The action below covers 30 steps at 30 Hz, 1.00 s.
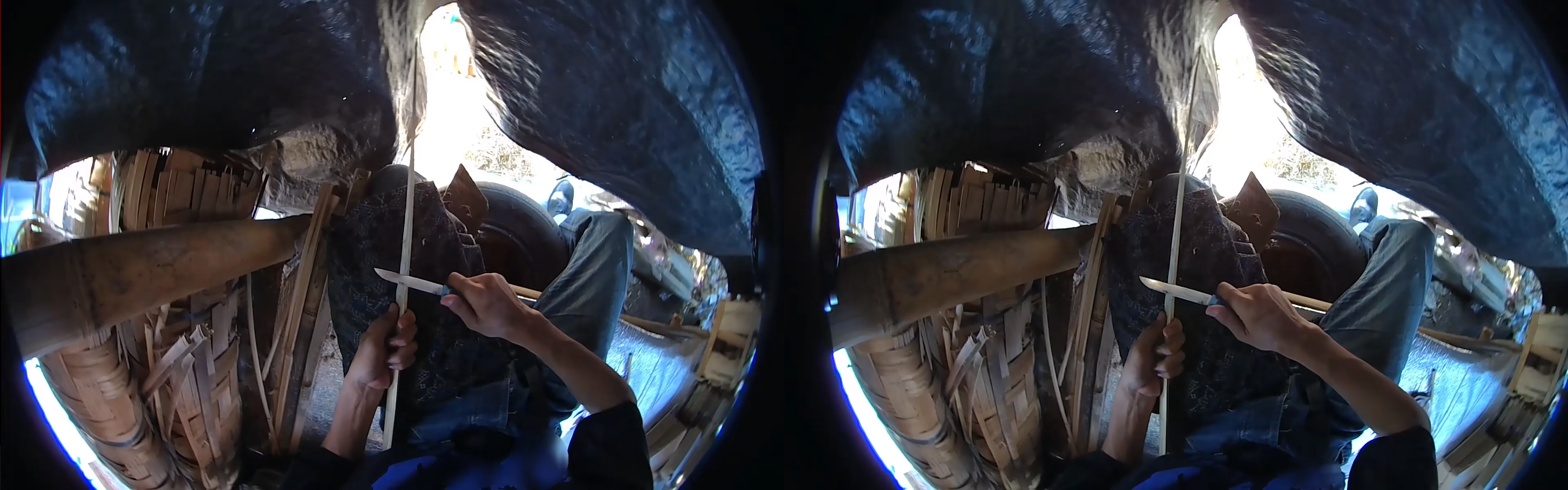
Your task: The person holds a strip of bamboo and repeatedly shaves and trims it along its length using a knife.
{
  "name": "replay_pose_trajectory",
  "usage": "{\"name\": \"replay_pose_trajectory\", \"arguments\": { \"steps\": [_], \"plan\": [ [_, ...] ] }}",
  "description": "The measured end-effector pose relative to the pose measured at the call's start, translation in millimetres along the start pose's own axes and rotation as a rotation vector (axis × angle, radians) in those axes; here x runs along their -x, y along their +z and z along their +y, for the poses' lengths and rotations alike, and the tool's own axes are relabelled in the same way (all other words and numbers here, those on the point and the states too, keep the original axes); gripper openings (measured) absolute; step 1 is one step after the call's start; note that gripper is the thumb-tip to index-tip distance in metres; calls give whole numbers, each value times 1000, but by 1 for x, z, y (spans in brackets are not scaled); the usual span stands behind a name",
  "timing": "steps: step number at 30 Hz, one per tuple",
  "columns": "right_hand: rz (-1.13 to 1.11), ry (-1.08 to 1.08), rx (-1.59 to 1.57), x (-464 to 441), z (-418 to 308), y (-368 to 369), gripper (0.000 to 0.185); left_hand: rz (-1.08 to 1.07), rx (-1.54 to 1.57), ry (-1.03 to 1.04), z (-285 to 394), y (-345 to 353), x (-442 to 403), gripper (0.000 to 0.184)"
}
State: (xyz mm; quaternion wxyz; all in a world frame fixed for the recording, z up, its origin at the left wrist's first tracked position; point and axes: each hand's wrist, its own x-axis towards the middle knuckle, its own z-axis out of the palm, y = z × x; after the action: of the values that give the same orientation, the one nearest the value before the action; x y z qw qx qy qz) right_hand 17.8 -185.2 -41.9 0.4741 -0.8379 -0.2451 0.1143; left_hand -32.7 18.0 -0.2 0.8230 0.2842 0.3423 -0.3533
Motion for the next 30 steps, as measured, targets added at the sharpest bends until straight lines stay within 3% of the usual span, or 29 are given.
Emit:
{"name": "replay_pose_trajectory", "arguments": {
  "steps": [4,11,13,17,20,27,30],
  "plan": [
    [28,72,169,3,1,14,38,40,-87,-7,-2,0,0,32],
    [20,130,198,-7,1,21,40,153,-255,89,-9,16,1,32],
    [271,396,224,-23,10,21,40,197,-274,98,-12,16,4,33],
    [344,237,6,-47,45,21,40,103,-211,82,-8,9,6,32],
    [407,181,16,-44,35,10,38,81,-170,102,-4,9,6,32],
    [104,219,-177,-7,0,-9,35,52,-126,74,-2,11,1,33],
    [5,71,-45,0,3,-1,35,120,-256,103,-6,18,2,33]
  ]
}}
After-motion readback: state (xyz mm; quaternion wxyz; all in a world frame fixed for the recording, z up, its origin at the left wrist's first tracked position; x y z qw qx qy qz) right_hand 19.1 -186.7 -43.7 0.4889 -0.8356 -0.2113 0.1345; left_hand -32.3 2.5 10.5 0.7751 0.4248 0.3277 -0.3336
